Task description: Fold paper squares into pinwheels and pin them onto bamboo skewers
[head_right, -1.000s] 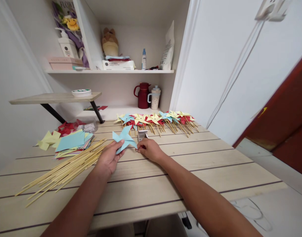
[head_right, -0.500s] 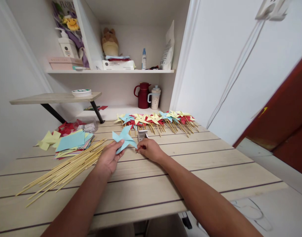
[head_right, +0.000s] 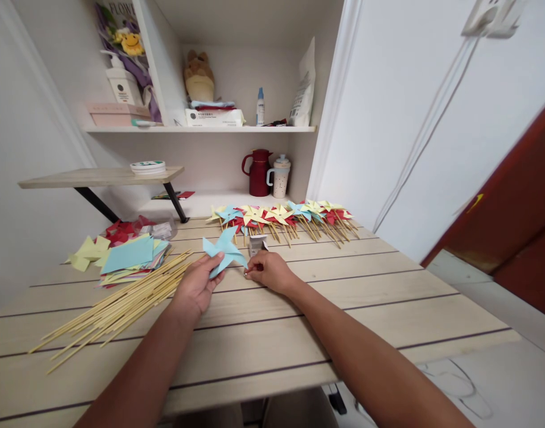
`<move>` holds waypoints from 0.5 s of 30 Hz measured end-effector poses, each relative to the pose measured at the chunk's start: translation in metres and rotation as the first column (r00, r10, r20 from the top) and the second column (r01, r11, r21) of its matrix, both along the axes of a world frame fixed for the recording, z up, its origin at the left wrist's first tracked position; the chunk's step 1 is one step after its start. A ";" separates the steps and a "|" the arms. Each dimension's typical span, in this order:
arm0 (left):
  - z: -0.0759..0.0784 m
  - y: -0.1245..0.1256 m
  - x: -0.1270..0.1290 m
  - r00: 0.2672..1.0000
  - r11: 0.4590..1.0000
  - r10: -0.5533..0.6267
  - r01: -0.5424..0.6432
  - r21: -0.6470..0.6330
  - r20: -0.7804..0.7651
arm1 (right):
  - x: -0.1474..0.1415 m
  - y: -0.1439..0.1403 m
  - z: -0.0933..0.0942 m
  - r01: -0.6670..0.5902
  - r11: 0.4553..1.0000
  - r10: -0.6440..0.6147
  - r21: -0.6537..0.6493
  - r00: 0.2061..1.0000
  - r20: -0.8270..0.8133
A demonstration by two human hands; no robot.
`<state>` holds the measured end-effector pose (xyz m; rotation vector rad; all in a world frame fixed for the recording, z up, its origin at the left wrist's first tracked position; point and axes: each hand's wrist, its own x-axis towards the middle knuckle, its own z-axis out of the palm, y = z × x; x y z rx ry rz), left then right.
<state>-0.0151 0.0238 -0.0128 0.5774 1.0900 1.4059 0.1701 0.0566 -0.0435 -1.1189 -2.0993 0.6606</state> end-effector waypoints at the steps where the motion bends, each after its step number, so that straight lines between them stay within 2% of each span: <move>1: 0.000 0.000 0.000 1.000 1.000 -0.001 0.001 0.002 -0.001 | 0.000 0.000 0.000 0.003 1.000 -0.003 -0.002 1.000 -0.004; 15: -0.002 0.001 -0.001 1.000 1.000 -0.004 0.004 0.004 -0.002 | -0.001 0.002 -0.002 0.020 1.000 -0.020 -0.005 0.999 -0.038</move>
